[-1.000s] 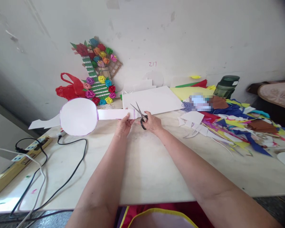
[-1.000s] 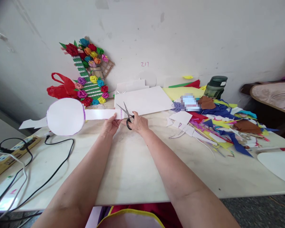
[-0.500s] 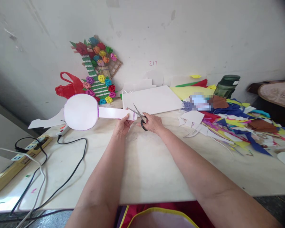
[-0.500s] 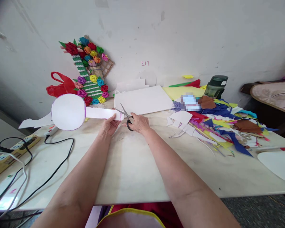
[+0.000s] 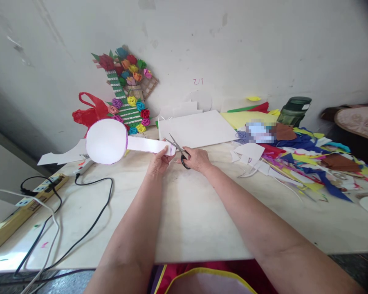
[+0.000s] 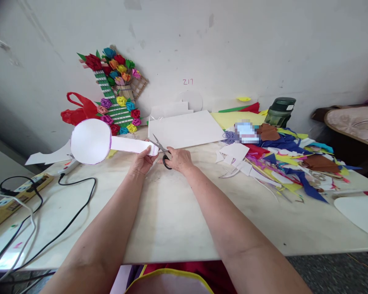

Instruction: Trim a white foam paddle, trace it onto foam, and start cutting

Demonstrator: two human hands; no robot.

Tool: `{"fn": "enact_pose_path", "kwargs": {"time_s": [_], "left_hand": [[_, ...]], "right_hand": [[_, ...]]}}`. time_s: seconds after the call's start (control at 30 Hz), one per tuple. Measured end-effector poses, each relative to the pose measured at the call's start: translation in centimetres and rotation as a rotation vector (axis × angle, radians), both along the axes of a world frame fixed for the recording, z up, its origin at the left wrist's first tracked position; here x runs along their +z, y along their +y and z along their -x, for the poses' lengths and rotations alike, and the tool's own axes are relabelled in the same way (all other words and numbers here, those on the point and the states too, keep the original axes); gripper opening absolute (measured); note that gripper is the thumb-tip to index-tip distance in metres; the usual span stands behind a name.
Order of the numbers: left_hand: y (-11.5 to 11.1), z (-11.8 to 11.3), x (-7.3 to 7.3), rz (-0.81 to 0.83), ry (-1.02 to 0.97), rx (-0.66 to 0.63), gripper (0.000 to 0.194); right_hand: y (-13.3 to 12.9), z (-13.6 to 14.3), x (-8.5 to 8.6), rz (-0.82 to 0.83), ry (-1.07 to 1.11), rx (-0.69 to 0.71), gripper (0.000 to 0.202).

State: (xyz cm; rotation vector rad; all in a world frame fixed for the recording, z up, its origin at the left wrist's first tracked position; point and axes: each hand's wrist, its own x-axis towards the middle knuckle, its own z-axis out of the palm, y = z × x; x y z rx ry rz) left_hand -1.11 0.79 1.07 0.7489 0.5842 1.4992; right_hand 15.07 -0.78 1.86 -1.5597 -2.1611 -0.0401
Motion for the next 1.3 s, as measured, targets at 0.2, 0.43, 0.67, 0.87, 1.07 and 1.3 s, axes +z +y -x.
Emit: {"fn": "enact_pose_path", "kwargs": {"time_s": [0.2,0.43,0.67,0.87,1.07,1.3], "left_hand": [[0.0,-0.4,0.2,0.017,0.01,0.034,0.043],[0.1,-0.3,0.0,0.015,0.007,0.031,0.048],[0.4,-0.1,-0.2,-0.008,0.02,0.011,0.048],[0.0,-0.2,0.1,-0.024,0.079,-0.009,0.049],[0.0,0.3,-0.3,-0.055,0.128,-0.038,0.055],[0.0,0.3,-0.3,-0.038,0.103,-0.037,0.048]], "right_hand": [[-0.1,0.0,0.0,-0.041,-0.028,-0.014,0.051],[-0.2,0.0,0.2,-0.038,-0.043,-0.014,0.049],[0.2,0.0,0.0,-0.041,-0.036,-0.022,0.045],[0.8,-0.3,-0.3,0.043,0.082,-0.069,0.034],[1.0,-1.6,-0.3,0.233,0.247,0.017,0.031],[0.5,-1.3,-0.3,0.08,0.158,0.077,0.026]]}}
